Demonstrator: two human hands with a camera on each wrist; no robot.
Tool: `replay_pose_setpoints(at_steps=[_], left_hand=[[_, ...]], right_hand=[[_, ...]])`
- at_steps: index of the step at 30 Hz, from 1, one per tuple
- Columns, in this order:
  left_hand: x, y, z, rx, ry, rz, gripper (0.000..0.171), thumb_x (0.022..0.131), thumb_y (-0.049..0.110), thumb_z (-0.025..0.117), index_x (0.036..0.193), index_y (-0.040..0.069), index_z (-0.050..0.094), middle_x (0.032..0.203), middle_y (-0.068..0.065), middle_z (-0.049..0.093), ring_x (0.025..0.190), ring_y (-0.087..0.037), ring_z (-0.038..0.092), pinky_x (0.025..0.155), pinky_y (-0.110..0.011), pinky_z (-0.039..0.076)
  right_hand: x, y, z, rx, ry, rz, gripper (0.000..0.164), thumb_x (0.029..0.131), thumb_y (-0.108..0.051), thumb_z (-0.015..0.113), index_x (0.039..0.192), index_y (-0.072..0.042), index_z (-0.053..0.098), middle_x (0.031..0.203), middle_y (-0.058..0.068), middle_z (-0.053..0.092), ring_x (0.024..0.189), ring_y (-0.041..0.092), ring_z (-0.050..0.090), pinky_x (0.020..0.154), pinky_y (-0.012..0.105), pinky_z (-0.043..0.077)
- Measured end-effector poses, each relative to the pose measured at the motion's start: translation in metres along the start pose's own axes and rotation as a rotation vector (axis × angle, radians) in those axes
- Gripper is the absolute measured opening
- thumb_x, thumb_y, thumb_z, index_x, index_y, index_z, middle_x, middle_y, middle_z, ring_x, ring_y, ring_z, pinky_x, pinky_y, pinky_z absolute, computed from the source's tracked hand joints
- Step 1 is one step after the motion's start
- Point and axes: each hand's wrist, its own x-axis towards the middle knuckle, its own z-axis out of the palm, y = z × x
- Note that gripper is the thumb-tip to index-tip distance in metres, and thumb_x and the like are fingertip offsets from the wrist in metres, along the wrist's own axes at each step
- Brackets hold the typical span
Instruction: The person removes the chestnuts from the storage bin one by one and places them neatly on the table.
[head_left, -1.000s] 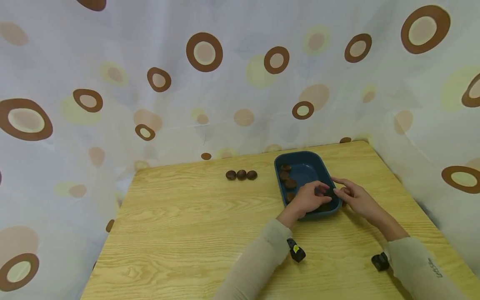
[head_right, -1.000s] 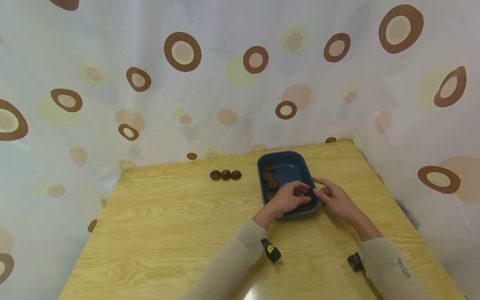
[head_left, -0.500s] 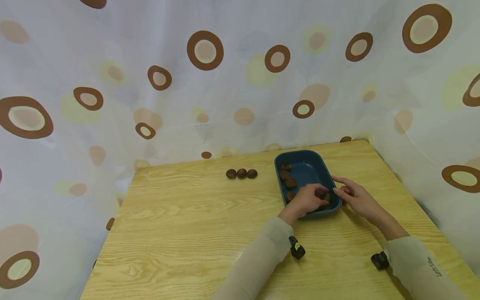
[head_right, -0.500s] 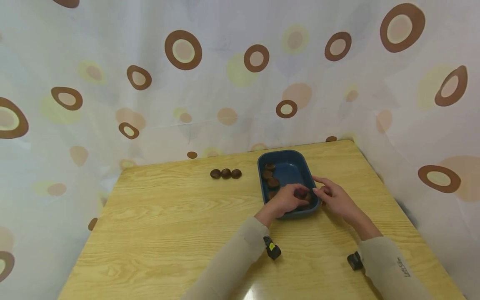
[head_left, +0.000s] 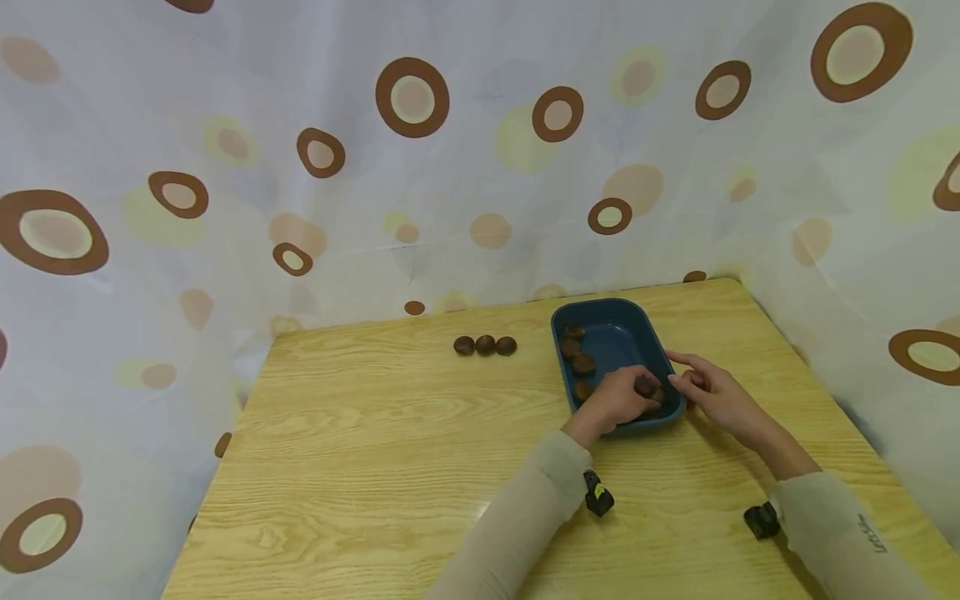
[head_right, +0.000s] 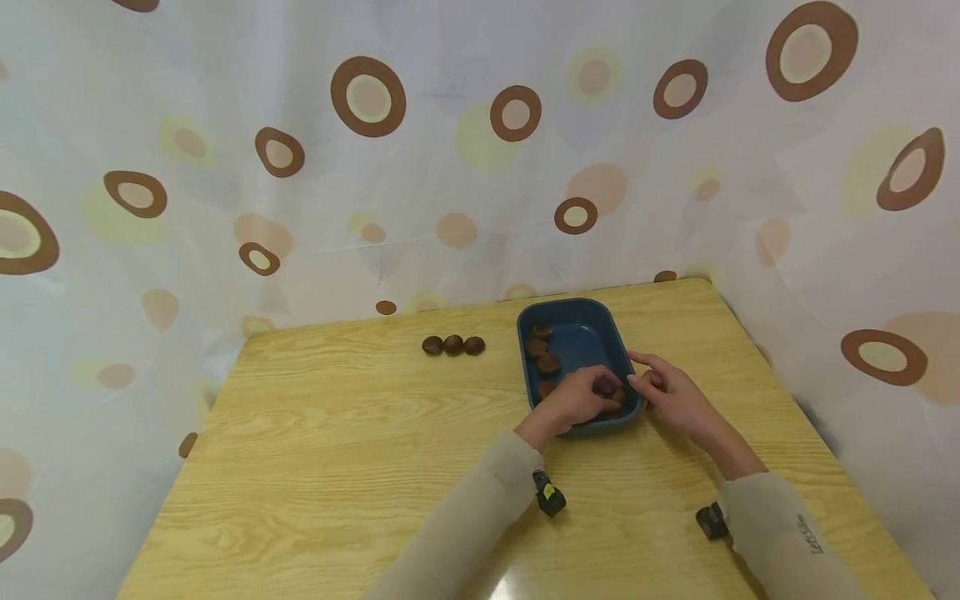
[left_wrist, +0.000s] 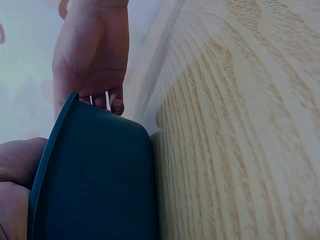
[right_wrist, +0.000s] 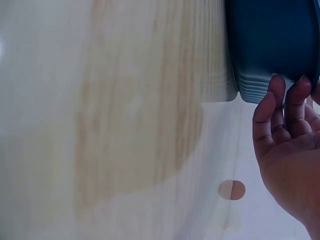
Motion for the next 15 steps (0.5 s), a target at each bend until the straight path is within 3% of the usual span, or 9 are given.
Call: replay_pose_setpoints(at_steps=[15], left_hand=[[-0.0017, 0.0028, 0.0004, -0.057, -0.026, -0.047, 0.023, 0.106, 0.024, 0.062, 0.126, 0.015, 0.069, 0.114, 0.000, 0.068, 0.098, -0.013, 0.064, 0.080, -0.030, 0.055]], right_hand=[[-0.0007, 0.0000, -0.0012, -0.007, 0.005, -0.003, 0.054, 0.112, -0.016, 0.048, 0.159, 0.006, 0.032, 0.074, 0.004, 0.058, 0.063, 0.026, 0.053, 0.060, 0.032, 0.051]])
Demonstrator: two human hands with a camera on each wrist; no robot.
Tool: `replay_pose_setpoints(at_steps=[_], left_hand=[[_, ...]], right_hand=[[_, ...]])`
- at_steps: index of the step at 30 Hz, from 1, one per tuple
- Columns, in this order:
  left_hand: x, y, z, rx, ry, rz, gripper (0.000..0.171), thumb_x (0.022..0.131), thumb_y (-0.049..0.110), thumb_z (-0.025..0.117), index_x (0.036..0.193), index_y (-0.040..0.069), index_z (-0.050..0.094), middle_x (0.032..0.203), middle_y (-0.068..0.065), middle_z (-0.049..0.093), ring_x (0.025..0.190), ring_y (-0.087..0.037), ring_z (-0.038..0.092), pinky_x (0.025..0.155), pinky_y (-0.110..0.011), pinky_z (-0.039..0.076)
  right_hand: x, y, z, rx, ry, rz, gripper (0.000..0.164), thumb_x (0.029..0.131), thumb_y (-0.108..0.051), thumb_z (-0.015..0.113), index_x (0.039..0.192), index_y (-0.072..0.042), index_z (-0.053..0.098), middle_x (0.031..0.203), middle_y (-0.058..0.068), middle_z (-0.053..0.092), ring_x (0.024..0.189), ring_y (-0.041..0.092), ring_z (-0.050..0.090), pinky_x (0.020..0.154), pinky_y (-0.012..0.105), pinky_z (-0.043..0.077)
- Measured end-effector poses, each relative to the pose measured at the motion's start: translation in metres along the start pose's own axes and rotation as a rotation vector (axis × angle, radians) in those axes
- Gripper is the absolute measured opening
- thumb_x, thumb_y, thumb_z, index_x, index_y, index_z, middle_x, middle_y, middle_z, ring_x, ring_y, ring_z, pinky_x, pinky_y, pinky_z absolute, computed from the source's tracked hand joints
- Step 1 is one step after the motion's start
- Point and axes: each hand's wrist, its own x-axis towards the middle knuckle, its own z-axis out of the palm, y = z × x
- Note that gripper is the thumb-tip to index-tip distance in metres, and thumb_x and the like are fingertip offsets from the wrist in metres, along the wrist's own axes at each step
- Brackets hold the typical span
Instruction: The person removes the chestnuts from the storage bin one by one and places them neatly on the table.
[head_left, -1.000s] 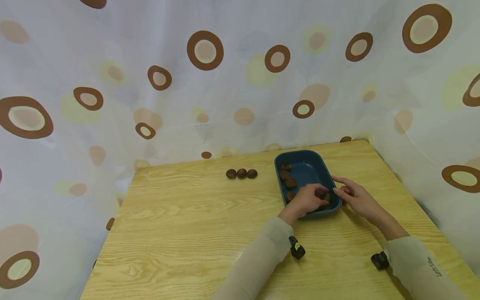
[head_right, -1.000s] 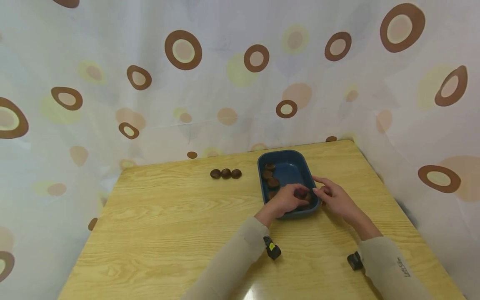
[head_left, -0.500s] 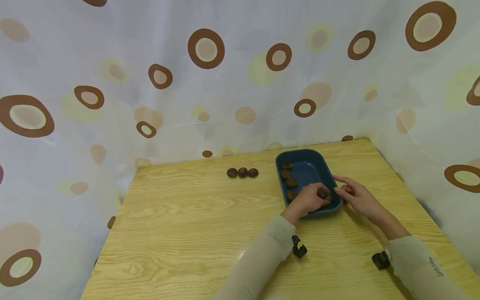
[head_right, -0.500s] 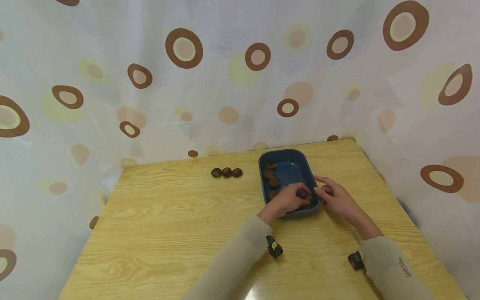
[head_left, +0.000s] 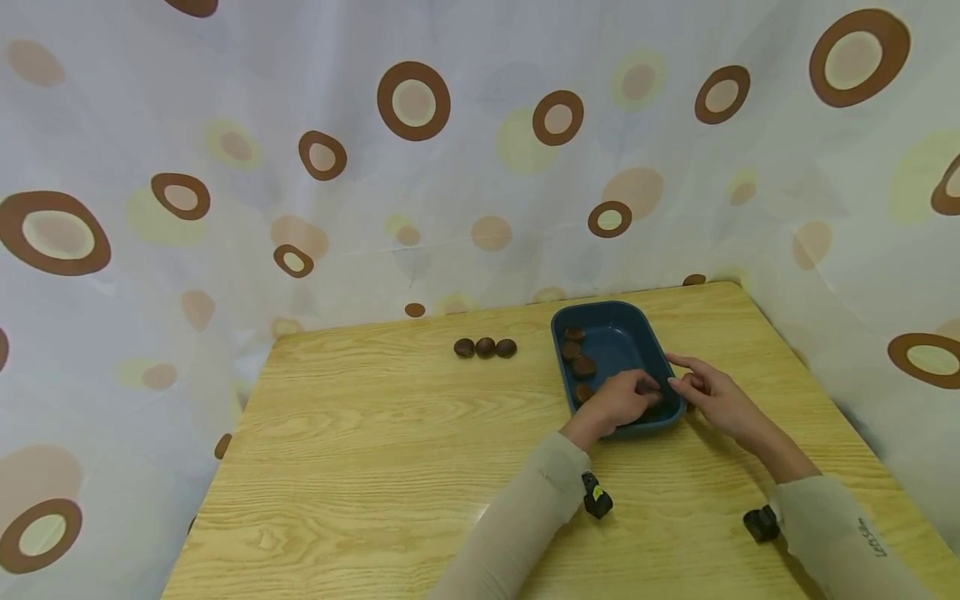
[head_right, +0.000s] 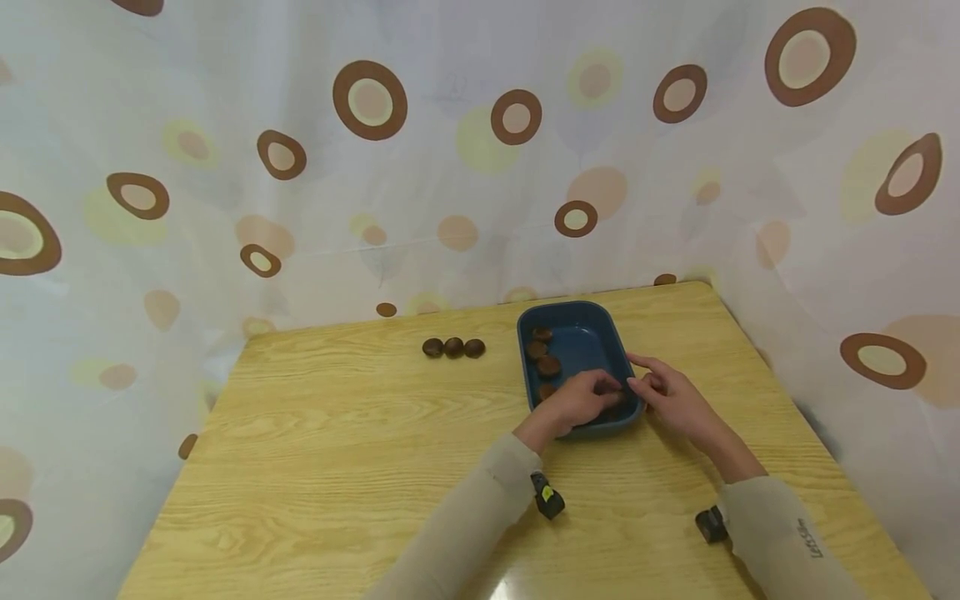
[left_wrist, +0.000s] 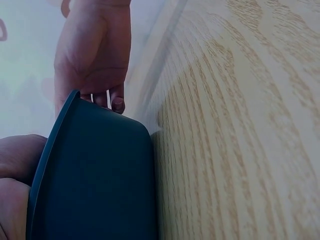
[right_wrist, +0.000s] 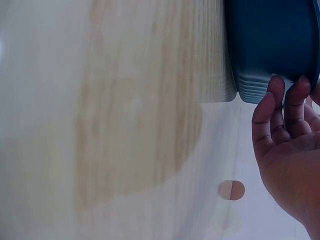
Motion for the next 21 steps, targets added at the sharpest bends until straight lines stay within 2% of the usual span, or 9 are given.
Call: replay_pose_setpoints(at_steps=[8, 13, 17, 21], left_hand=[[-0.0032, 0.0018, -0.0014, -0.011, -0.004, 0.009, 0.023, 0.102, 0.017, 0.069, 0.124, 0.014, 0.069, 0.112, -0.001, 0.071, 0.099, -0.014, 0.066, 0.077, -0.028, 0.054], [-0.0044, 0.0021, -0.0016, 0.001, 0.003, 0.015, 0.022, 0.102, 0.015, 0.068, 0.124, 0.013, 0.070, 0.113, -0.001, 0.072, 0.099, -0.013, 0.067, 0.076, -0.027, 0.054], [-0.0017, -0.0001, -0.0008, 0.018, 0.027, 0.031, 0.022, 0.103, 0.018, 0.067, 0.124, 0.015, 0.072, 0.116, 0.001, 0.072, 0.105, -0.012, 0.066, 0.079, -0.025, 0.055], [0.0001, -0.0025, -0.0002, -0.006, 0.063, 0.052, 0.022, 0.103, 0.019, 0.066, 0.124, 0.017, 0.072, 0.117, 0.003, 0.071, 0.115, -0.012, 0.064, 0.085, -0.026, 0.055]], right_hand=[[0.0001, -0.0009, -0.0003, -0.004, -0.002, -0.005, 0.054, 0.112, -0.016, 0.049, 0.159, 0.006, 0.032, 0.073, 0.004, 0.058, 0.063, 0.027, 0.053, 0.059, 0.033, 0.051], [0.0006, 0.0001, -0.0003, -0.002, 0.000, -0.010, 0.054, 0.112, -0.015, 0.049, 0.159, 0.006, 0.032, 0.073, 0.004, 0.059, 0.063, 0.026, 0.054, 0.059, 0.033, 0.050], [0.0008, 0.0010, 0.0003, -0.007, 0.005, -0.001, 0.054, 0.112, -0.016, 0.049, 0.158, 0.006, 0.032, 0.073, 0.004, 0.058, 0.063, 0.026, 0.054, 0.059, 0.032, 0.051], [0.0009, 0.0012, 0.0002, -0.015, 0.004, 0.009, 0.054, 0.112, -0.016, 0.048, 0.159, 0.006, 0.032, 0.073, 0.004, 0.058, 0.063, 0.026, 0.054, 0.060, 0.032, 0.051]])
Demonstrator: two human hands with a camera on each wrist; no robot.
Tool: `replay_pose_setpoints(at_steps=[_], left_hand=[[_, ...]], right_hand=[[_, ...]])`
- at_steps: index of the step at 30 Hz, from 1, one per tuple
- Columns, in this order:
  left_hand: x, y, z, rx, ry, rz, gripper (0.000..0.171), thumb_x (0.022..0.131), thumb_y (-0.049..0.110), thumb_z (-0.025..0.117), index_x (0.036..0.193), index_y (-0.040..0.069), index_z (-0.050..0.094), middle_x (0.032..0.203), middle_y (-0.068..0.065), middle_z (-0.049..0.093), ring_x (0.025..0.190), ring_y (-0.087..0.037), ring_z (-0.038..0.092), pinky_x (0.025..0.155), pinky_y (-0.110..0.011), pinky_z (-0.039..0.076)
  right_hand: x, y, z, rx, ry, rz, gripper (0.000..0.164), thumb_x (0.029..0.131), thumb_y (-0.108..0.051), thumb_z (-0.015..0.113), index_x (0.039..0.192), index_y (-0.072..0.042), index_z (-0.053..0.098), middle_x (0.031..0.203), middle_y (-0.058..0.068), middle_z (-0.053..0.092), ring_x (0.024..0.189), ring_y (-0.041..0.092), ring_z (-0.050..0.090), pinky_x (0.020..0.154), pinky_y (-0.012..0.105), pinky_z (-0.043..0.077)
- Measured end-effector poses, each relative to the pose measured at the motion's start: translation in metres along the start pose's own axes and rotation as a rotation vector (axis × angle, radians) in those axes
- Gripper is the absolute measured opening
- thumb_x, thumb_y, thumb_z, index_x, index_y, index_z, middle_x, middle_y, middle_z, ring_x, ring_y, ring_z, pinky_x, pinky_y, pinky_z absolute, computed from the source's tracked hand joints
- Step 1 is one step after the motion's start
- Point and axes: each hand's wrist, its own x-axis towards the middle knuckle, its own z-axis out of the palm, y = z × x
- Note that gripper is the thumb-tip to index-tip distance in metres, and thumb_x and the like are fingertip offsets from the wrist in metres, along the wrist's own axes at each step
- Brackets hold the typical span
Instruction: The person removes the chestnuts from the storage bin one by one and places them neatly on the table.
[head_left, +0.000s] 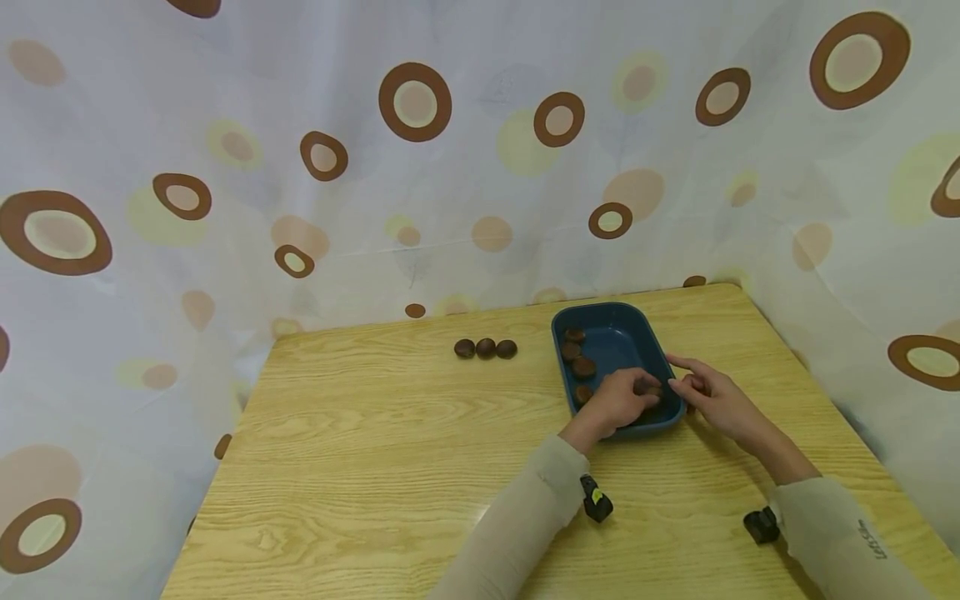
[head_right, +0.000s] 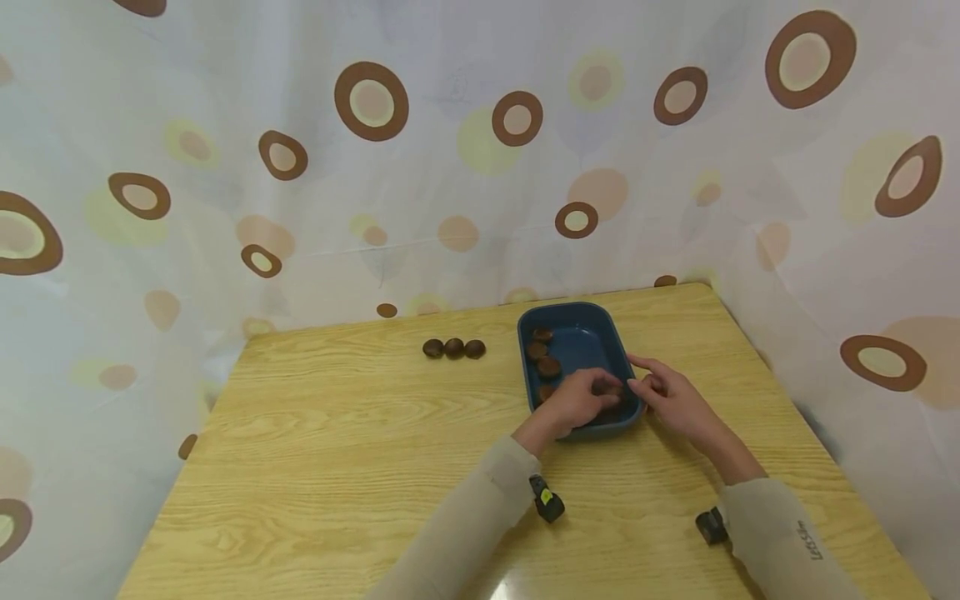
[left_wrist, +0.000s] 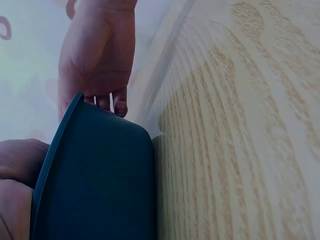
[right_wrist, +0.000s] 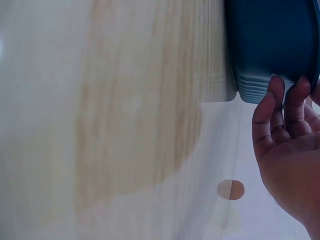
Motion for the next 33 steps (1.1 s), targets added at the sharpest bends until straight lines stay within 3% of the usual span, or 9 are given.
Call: replay_pose_setpoints(at_steps=[6, 19, 26, 33], left_hand=[[-0.0002, -0.0022, -0.0001, -0.051, 0.064, 0.036, 0.020, 0.102, 0.018, 0.068, 0.122, 0.019, 0.072, 0.115, 0.006, 0.070, 0.121, -0.012, 0.061, 0.093, -0.027, 0.054], [-0.0021, -0.0031, -0.0012, -0.223, 0.127, 0.090, 0.025, 0.099, 0.010, 0.071, 0.122, 0.018, 0.073, 0.117, 0.005, 0.069, 0.094, -0.005, 0.063, 0.071, -0.021, 0.051], [-0.0048, -0.0012, -0.0034, -0.293, 0.136, 0.119, 0.027, 0.100, 0.011, 0.069, 0.126, 0.019, 0.071, 0.120, 0.006, 0.067, 0.094, -0.004, 0.067, 0.075, -0.021, 0.054], [-0.0067, 0.0008, -0.0063, -0.320, 0.189, 0.171, 0.030, 0.100, 0.014, 0.070, 0.128, 0.023, 0.071, 0.117, 0.009, 0.066, 0.089, 0.000, 0.064, 0.069, -0.020, 0.053]], right_hand=[[-0.0001, 0.0000, -0.0001, -0.002, 0.001, 0.004, 0.054, 0.112, -0.016, 0.048, 0.159, 0.006, 0.032, 0.074, 0.004, 0.058, 0.064, 0.027, 0.055, 0.060, 0.033, 0.052], [-0.0016, -0.0045, 0.0006, -0.004, 0.008, -0.002, 0.054, 0.112, -0.017, 0.049, 0.158, 0.006, 0.034, 0.074, 0.004, 0.059, 0.064, 0.027, 0.055, 0.059, 0.033, 0.051], [-0.0016, -0.0053, -0.0001, 0.002, 0.003, -0.017, 0.053, 0.112, -0.017, 0.049, 0.157, 0.007, 0.034, 0.074, 0.002, 0.059, 0.064, 0.026, 0.055, 0.060, 0.032, 0.051], [-0.0012, -0.0039, 0.0002, 0.002, 0.003, -0.014, 0.054, 0.112, -0.017, 0.049, 0.158, 0.006, 0.034, 0.075, 0.001, 0.061, 0.065, 0.026, 0.055, 0.060, 0.032, 0.051]])
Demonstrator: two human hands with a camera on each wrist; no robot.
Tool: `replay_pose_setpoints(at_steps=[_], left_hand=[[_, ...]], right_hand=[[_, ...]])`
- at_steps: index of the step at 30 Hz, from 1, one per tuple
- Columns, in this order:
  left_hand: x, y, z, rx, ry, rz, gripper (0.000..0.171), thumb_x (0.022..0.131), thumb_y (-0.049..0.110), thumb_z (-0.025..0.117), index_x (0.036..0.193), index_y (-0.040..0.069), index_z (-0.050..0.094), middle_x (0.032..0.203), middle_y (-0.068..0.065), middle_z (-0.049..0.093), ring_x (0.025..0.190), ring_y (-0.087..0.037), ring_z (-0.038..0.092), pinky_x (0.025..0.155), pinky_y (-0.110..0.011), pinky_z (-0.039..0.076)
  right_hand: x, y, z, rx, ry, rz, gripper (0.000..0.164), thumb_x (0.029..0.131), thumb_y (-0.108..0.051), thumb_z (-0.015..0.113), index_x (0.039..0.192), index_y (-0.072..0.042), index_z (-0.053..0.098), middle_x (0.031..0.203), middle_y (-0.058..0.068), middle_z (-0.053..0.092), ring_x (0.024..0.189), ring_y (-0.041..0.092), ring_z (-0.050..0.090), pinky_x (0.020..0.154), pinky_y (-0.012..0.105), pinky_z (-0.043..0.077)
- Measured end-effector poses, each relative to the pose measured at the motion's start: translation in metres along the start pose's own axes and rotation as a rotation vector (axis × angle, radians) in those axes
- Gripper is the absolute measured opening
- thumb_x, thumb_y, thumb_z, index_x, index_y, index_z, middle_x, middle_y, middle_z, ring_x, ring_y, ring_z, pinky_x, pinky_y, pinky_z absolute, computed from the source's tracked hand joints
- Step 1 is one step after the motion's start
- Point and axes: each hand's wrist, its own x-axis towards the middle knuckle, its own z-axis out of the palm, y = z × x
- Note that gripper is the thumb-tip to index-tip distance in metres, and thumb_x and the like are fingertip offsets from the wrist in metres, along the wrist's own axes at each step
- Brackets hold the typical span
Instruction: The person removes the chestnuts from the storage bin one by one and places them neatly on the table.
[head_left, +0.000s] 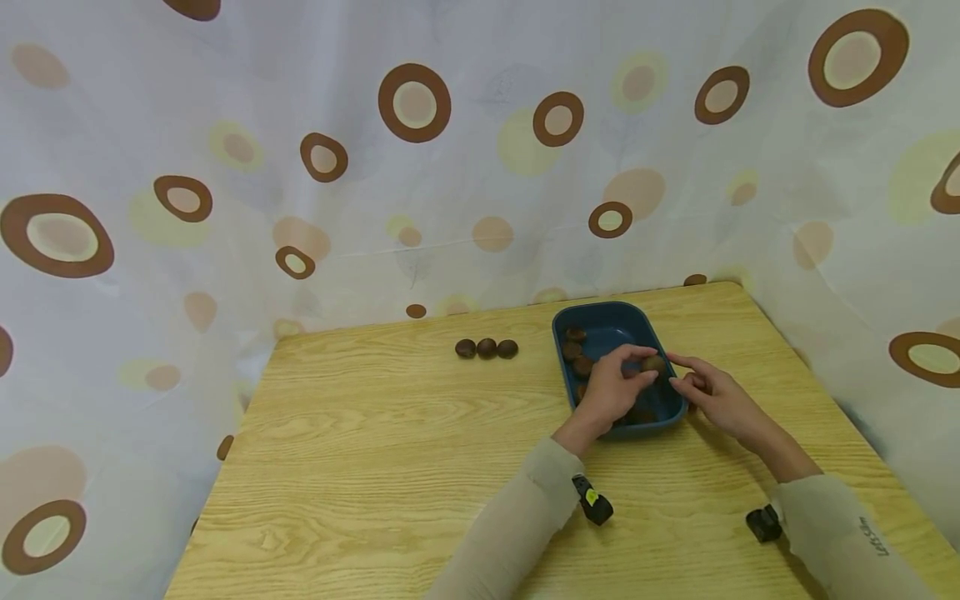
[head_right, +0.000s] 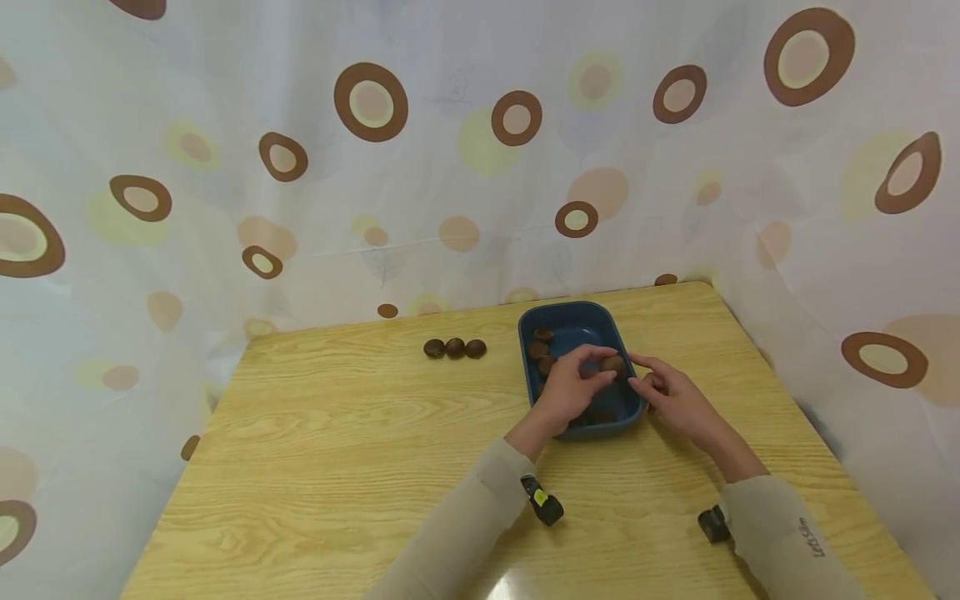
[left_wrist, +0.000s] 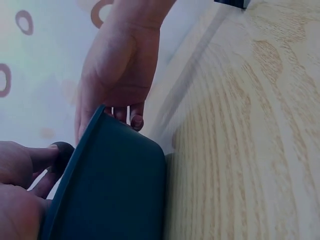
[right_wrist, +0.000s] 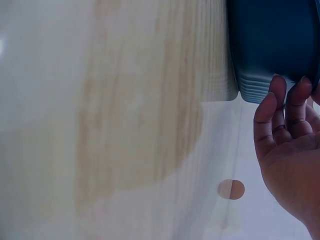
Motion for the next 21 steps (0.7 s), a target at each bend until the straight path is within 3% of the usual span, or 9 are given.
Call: replay_pose_setpoints(at_steps=[10, 16, 21], left_hand=[[0.004, 0.002, -0.019, -0.051, 0.055, 0.047, 0.031, 0.100, 0.013, 0.069, 0.130, 0.020, 0.071, 0.125, 0.006, 0.068, 0.098, -0.004, 0.068, 0.080, -0.020, 0.056], [0.003, 0.004, -0.040, -0.104, 0.098, 0.041, 0.031, 0.099, 0.010, 0.070, 0.130, 0.017, 0.071, 0.126, -0.001, 0.068, 0.101, -0.010, 0.070, 0.088, -0.035, 0.061], [0.003, 0.005, -0.062, -0.060, 0.124, 0.061, 0.034, 0.101, 0.013, 0.069, 0.135, 0.013, 0.068, 0.126, -0.006, 0.068, 0.102, -0.013, 0.069, 0.082, -0.025, 0.058]], right_hand=[[0.000, 0.001, 0.000, -0.004, 0.004, 0.015, 0.054, 0.111, -0.017, 0.050, 0.158, 0.006, 0.034, 0.075, 0.003, 0.061, 0.065, 0.026, 0.056, 0.062, 0.032, 0.052], [-0.001, -0.001, 0.001, 0.002, 0.003, 0.014, 0.055, 0.112, -0.021, 0.049, 0.159, 0.003, 0.034, 0.075, 0.004, 0.058, 0.065, 0.028, 0.056, 0.063, 0.033, 0.052], [-0.001, -0.002, 0.002, 0.003, 0.001, 0.008, 0.055, 0.112, -0.022, 0.050, 0.159, 0.002, 0.034, 0.074, 0.003, 0.058, 0.066, 0.029, 0.055, 0.064, 0.032, 0.052]])
